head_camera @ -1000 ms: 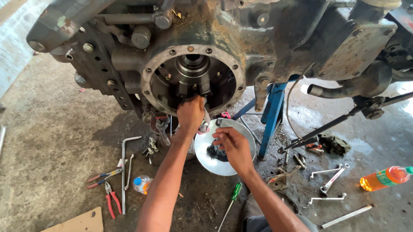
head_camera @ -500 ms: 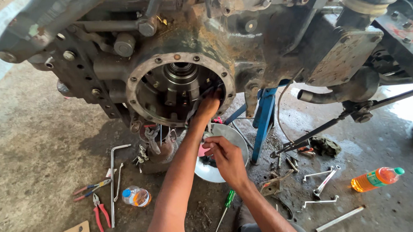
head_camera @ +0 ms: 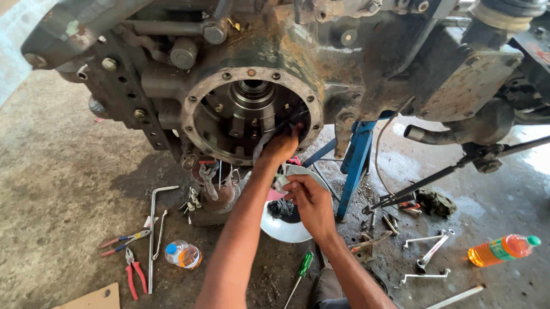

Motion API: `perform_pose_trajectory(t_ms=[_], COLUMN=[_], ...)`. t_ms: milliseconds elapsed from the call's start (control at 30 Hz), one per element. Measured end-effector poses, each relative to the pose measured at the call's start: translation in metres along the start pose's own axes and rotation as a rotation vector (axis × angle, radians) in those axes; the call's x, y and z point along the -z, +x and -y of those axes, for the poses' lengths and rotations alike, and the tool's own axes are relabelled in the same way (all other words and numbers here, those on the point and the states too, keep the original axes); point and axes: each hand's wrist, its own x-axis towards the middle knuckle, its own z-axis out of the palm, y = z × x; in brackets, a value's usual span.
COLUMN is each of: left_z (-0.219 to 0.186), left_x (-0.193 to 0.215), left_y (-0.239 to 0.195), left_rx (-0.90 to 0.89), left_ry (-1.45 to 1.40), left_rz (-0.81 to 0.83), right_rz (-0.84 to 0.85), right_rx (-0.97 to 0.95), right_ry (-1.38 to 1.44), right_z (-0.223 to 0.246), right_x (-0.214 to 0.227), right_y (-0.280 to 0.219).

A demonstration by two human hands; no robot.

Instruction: The person pours liquid from a plastic bottle onto a cloth and wipes the interior surfaces and internal components of a large metal housing by hand.

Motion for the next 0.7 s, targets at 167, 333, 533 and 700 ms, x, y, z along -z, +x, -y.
perform_pose_trajectory(t_ms=[167, 333, 533, 700], left_z=[-0.003, -0.02, -0.039, -0.032], left_x=[0.047, 0.088, 0.125, 0.145], left_y=[-0.059, -0.102, -0.115, -0.119], left_rx=[0.05, 0.018, 0.214, 0.156], left_ry=[0.078, 0.077, 0.08, 0.269], left_rz=[0.189, -0.229, -0.047, 0.032], right_rz=[0.005, 0.017, 0.049, 0.053], right_rx=[0.011, -0.012, 0.002, 0.058], right_ry=[0.026, -0.031, -0.058, -0.013], right_z=[0.001, 0.004, -0.001, -0.013], right_x=[-0.001, -0.009, -0.01, -0.003], right_y=[0.0, -0.002, -0.002, 0.002])
